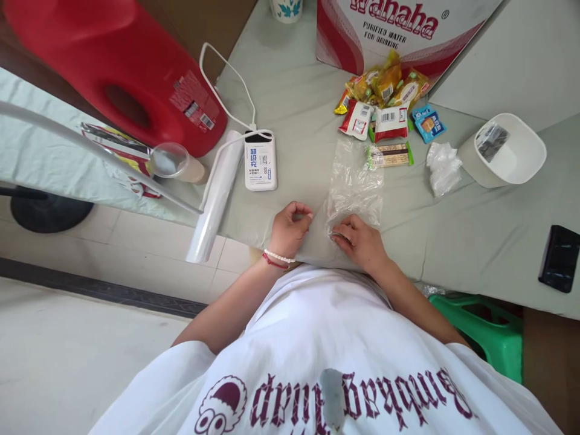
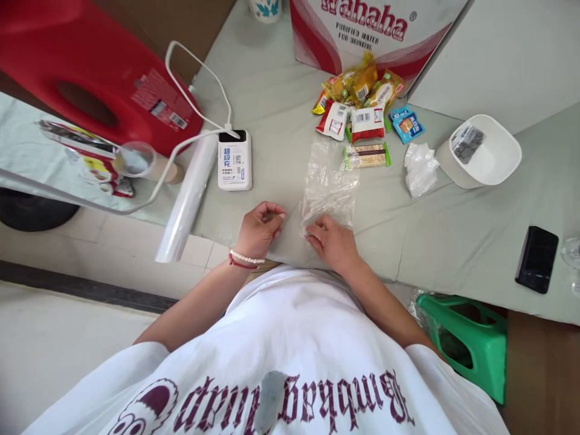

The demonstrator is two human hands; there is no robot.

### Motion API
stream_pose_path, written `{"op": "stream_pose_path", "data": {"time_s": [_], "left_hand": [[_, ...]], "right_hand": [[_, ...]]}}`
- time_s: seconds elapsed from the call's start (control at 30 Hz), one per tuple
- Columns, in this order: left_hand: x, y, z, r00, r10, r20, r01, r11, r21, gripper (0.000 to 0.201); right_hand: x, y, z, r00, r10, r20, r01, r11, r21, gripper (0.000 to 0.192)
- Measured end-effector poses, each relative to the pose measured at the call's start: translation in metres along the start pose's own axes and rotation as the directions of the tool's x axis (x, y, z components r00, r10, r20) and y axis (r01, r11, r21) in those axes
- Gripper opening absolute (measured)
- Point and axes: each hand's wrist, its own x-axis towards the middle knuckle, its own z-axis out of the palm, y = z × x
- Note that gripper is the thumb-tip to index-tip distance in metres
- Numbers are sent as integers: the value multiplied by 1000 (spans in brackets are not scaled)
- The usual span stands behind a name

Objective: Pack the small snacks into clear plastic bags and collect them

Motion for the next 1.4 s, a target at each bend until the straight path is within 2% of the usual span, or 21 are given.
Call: {"op": "stream_pose_path", "data": {"time_s": [0.07, 0.13, 0.23, 0.4, 0.53, 0.63, 0.73, 0.9, 0.97, 1.07, 1.17, 1.27, 1.33, 1.4], "left_hand": [[-11, -4, -7, 999, -27, 18, 26, 999, 26, 20], [-22, -8, -11, 994, -60, 87, 54, 996, 78, 23], [-35, -12, -11, 980, -54, 190, 10, 974, 225, 28], [-34, -12, 11, 970, -4, 245, -111, 884, 454, 28], [-24, -12, 26, 967, -7, 256, -127, 856, 501, 14], [-20, -15, 29, 970, 39, 242, -141, 895, 422, 10], [-21, -17, 28, 961, 120, 250, -183, 951, 248, 9], [-24, -12, 30, 890, 312, 332, -307, 949, -70, 8], [-24, -9, 33, 865, 339, 371, -316, 941, -123, 7], [-24, -6, 37, 853, 342, 394, -300, 939, -166, 10], [-19, -4, 38, 877, 294, 379, -220, 949, -227, 15], [-12, -3, 37, 934, 191, 302, -101, 952, -288, 24], [-8, -2, 37, 956, 157, 248, -82, 954, -288, 26], [-7, 0, 38, 952, 172, 251, -107, 962, -252, 23]], "right_hand": [[-1, -1, 0, 1000, 7, -5, -7, 1000, 20, 22], [-1, -1, 1, 999, 24, -22, -22, 998, 66, 21], [0, -1, 1, 996, 54, -69, -41, 984, 172, 20], [1, 3, -1, 986, 83, -141, -31, 940, 341, 16], [1, 6, -3, 983, 125, -138, -50, 891, 451, 14], [1, 7, -6, 980, 161, -121, -70, 835, 545, 15], [1, 6, -12, 978, 193, -85, -90, 747, 659, 16], [0, 3, -23, 976, 214, 43, -151, 522, 839, 27], [-1, 3, -26, 970, 232, 78, -172, 420, 891, 28], [-1, 6, -29, 951, 294, 93, -181, 290, 940, 27], [-2, 9, -35, 913, 376, 156, -220, 134, 966, 31], [-8, 11, -45, 877, 413, 245, -258, -26, 966, 39], [-13, 11, -50, 872, 423, 247, -259, -30, 965, 40], [-18, 7, -52, 878, 426, 217, -266, 58, 962, 37]]}}
